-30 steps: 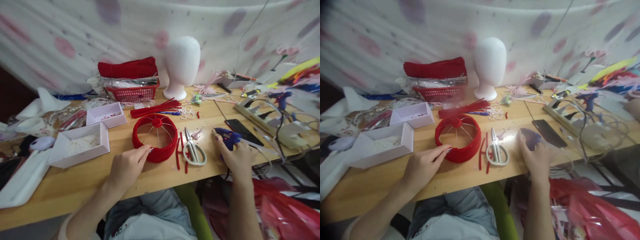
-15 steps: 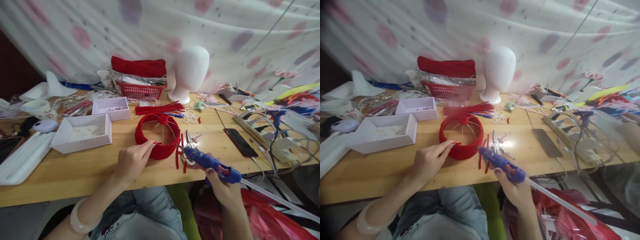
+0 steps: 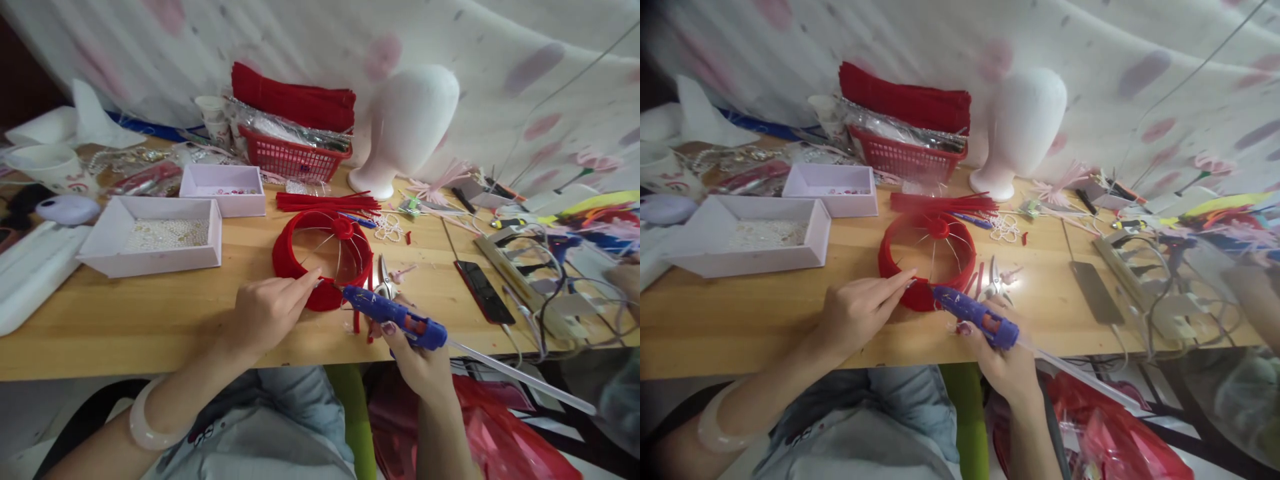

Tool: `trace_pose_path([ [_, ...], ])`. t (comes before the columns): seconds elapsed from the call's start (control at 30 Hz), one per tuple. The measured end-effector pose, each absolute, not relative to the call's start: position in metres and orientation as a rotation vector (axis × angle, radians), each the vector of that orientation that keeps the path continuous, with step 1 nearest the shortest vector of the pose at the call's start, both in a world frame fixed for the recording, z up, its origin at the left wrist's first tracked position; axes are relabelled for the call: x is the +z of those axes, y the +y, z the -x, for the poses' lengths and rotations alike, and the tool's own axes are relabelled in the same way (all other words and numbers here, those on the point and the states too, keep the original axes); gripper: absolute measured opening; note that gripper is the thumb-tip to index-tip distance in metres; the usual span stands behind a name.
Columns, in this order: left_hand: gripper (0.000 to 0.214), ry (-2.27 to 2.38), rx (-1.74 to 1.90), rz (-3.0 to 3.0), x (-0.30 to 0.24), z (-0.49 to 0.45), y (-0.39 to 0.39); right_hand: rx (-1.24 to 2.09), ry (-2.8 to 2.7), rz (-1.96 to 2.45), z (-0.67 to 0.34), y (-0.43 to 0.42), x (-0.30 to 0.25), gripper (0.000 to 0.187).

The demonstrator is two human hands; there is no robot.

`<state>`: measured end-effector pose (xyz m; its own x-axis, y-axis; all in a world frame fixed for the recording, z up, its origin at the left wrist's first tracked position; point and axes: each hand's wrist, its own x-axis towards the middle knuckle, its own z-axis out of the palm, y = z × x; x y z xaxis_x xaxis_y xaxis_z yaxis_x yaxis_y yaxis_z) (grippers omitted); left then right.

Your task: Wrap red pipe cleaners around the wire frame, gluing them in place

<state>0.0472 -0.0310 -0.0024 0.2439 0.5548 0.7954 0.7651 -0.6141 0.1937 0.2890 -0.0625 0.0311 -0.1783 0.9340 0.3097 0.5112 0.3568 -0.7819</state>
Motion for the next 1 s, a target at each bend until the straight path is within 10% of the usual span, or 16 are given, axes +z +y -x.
trace_pose_path([
  [1.0,0.028,-1.279,-1.296,2.276,0.0017,-0.0484,-0.0317,0.613,-1.818,1.328,-0.2897,-0.0645,0.037,0.043],
])
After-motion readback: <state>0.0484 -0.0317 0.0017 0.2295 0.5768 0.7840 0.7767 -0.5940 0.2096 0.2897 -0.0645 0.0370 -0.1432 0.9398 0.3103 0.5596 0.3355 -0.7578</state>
